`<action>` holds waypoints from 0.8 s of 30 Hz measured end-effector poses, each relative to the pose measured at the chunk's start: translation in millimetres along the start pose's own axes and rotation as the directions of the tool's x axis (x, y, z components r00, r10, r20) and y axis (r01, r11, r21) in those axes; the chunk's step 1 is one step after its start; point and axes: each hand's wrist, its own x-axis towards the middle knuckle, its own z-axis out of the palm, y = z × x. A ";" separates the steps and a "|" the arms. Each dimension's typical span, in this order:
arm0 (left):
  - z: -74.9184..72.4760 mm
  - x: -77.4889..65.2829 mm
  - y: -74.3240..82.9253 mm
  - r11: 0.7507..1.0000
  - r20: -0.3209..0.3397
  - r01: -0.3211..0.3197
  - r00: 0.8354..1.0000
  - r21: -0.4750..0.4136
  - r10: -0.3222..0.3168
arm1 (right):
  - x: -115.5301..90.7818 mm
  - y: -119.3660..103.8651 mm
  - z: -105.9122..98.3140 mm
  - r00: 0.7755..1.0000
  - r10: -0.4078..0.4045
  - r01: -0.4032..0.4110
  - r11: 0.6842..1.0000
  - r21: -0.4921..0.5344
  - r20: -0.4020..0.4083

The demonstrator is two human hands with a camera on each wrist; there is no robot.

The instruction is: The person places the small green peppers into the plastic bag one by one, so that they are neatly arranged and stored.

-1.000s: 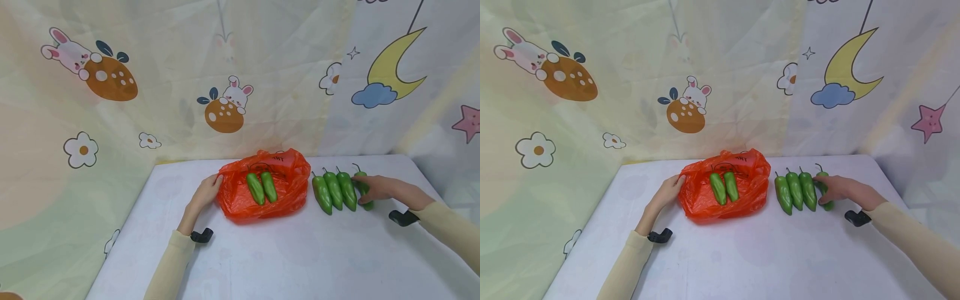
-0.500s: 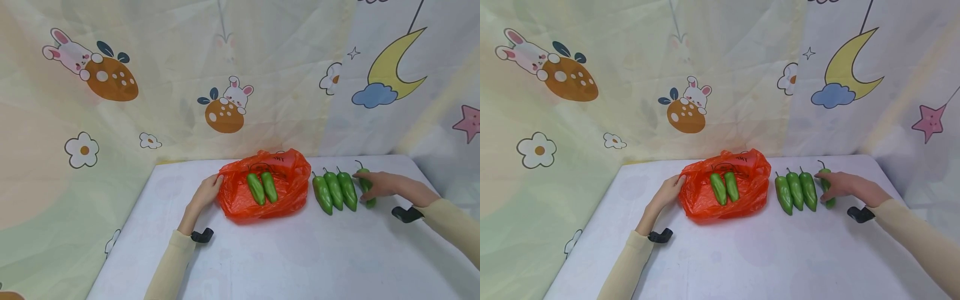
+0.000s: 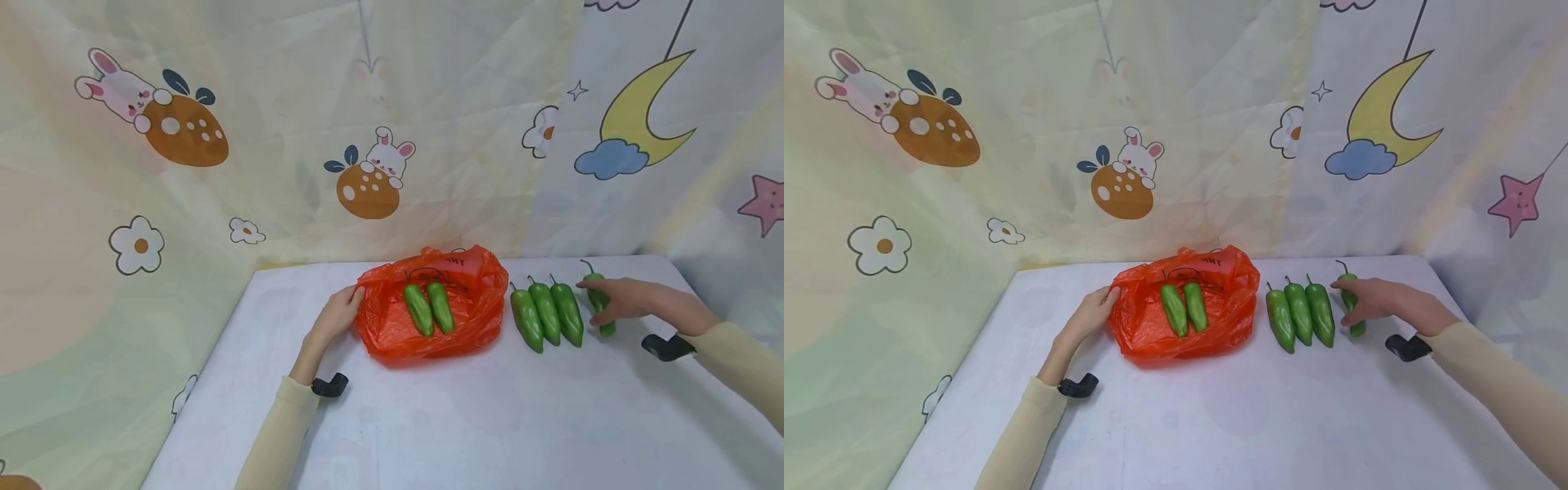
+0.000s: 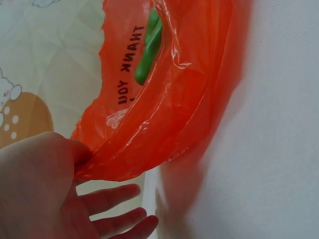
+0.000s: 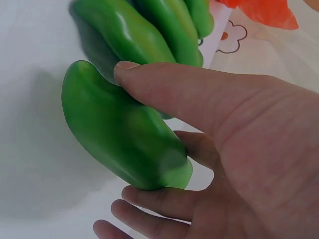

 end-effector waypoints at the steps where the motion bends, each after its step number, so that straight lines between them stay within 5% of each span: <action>1: 0.0 0.0 -0.4 1.000 -0.001 -0.001 1.000 0.000 0.001 | -0.6 -0.2 -1.0 1.000 -0.001 0.001 1.000 -0.004 -0.002; 24: 1.0 1.7 -1.3 1.000 0.003 0.001 1.000 -0.008 -0.001 | -8.5 -17.8 -25.3 0.996 -0.086 0.086 0.996 -0.018 -0.016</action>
